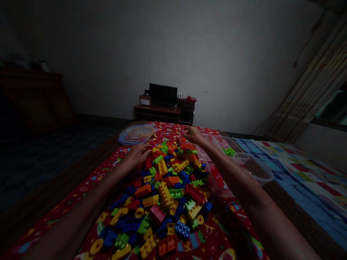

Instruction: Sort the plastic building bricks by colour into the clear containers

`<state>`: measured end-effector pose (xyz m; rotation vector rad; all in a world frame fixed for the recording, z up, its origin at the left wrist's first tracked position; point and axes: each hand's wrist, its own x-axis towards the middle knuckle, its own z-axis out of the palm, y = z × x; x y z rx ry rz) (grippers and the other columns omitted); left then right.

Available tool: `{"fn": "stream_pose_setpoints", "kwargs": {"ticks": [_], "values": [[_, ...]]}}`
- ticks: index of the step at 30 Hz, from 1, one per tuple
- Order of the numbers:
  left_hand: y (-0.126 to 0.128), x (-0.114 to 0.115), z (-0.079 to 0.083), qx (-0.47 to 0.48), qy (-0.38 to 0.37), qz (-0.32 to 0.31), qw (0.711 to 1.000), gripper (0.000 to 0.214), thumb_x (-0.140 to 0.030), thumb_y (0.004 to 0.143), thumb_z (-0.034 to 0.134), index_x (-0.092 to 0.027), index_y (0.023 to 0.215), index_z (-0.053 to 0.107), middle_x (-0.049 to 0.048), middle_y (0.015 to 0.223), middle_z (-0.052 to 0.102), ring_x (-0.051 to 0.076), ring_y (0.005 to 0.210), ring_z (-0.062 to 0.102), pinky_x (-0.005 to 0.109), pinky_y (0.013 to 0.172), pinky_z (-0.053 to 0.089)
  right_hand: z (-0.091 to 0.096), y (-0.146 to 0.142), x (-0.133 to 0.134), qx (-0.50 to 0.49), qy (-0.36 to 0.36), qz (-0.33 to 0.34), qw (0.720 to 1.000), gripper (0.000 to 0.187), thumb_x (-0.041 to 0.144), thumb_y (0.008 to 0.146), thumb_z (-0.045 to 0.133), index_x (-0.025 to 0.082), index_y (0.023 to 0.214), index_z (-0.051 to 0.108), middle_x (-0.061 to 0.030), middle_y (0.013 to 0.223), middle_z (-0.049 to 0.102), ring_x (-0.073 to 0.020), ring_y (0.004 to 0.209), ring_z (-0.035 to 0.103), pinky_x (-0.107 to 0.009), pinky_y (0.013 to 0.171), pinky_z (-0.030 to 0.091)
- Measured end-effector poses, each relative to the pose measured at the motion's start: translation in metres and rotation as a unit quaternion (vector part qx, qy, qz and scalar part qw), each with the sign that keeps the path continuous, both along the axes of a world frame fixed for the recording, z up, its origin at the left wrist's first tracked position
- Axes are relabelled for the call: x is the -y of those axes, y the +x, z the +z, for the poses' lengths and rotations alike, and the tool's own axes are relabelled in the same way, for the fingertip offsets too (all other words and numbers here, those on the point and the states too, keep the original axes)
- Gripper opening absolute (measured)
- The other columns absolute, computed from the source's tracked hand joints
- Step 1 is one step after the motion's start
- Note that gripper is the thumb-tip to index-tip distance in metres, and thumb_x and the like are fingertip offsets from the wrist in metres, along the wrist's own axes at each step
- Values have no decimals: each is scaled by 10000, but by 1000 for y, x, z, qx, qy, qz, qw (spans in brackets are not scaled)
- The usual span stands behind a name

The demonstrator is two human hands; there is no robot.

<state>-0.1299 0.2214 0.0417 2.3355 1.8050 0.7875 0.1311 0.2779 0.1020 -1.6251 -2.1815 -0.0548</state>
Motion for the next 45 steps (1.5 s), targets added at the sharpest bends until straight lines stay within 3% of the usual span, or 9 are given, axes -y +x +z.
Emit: {"fn": "stream_pose_setpoints", "kwargs": {"ticks": [6,13,17,23,28,32,38,43,45], "values": [[-19,-10,-23,36,-33,5,999,544,-446,814,326,-129,1151,611,122,1240,619,271,1190,527,385,1023,385,-20,-39,32,30,-49,161,985,261,137,806,500,109,995,679,-83,811,691,-148,731,607,-211,614,378],[-15,-14,-33,95,-62,-35,993,530,-475,730,425,-132,1097,596,150,1165,650,284,1086,594,384,927,462,-36,-51,60,92,-128,327,932,275,192,820,554,165,1075,655,-64,928,683,-131,772,590,-204,658,389],[-10,-14,-32,91,-40,-47,994,399,-436,724,450,-168,971,611,109,966,700,264,911,643,370,817,500,-35,-35,71,110,-134,290,941,356,131,765,556,140,1110,641,-91,979,679,-168,821,604,-216,658,408],[3,-4,-16,62,-7,-25,998,221,-358,666,565,-206,800,654,89,904,710,287,891,646,372,811,478,-22,-14,92,37,-130,230,964,383,90,744,559,163,1108,652,-61,944,689,-147,786,600,-208,655,400],[28,17,3,99,-34,-71,992,289,-413,695,569,-212,868,684,36,770,720,236,681,665,313,652,498,-23,2,103,-47,-95,244,964,346,46,792,510,181,1067,669,-51,918,697,-124,772,595,-203,669,393],[45,31,13,165,-58,-112,978,403,-491,741,537,-200,991,662,12,703,705,172,519,617,260,501,467,-24,14,110,-65,-68,210,973,368,52,793,503,168,1102,665,-33,816,682,-101,668,550,-197,617,362],[57,39,18,226,-86,-157,957,486,-487,741,556,-160,1096,607,32,734,702,186,618,637,252,502,460,-25,14,114,-150,-41,203,967,300,164,860,500,154,1101,677,-67,911,705,-121,730,592,-205,655,397],[62,41,18,272,-126,-189,935,569,-492,707,608,-165,1168,548,26,768,703,192,680,652,262,546,484,-30,9,113,-183,-49,268,945,314,242,883,510,170,1153,655,-69,946,716,-142,774,629,-213,673,431],[63,41,19,278,-131,-183,934,604,-509,682,635,-169,1173,546,22,762,705,198,679,657,267,552,490,-31,8,112,-190,-58,264,944,315,238,874,523,174,1152,656,-64,942,722,-141,756,633,-214,658,437]]}}
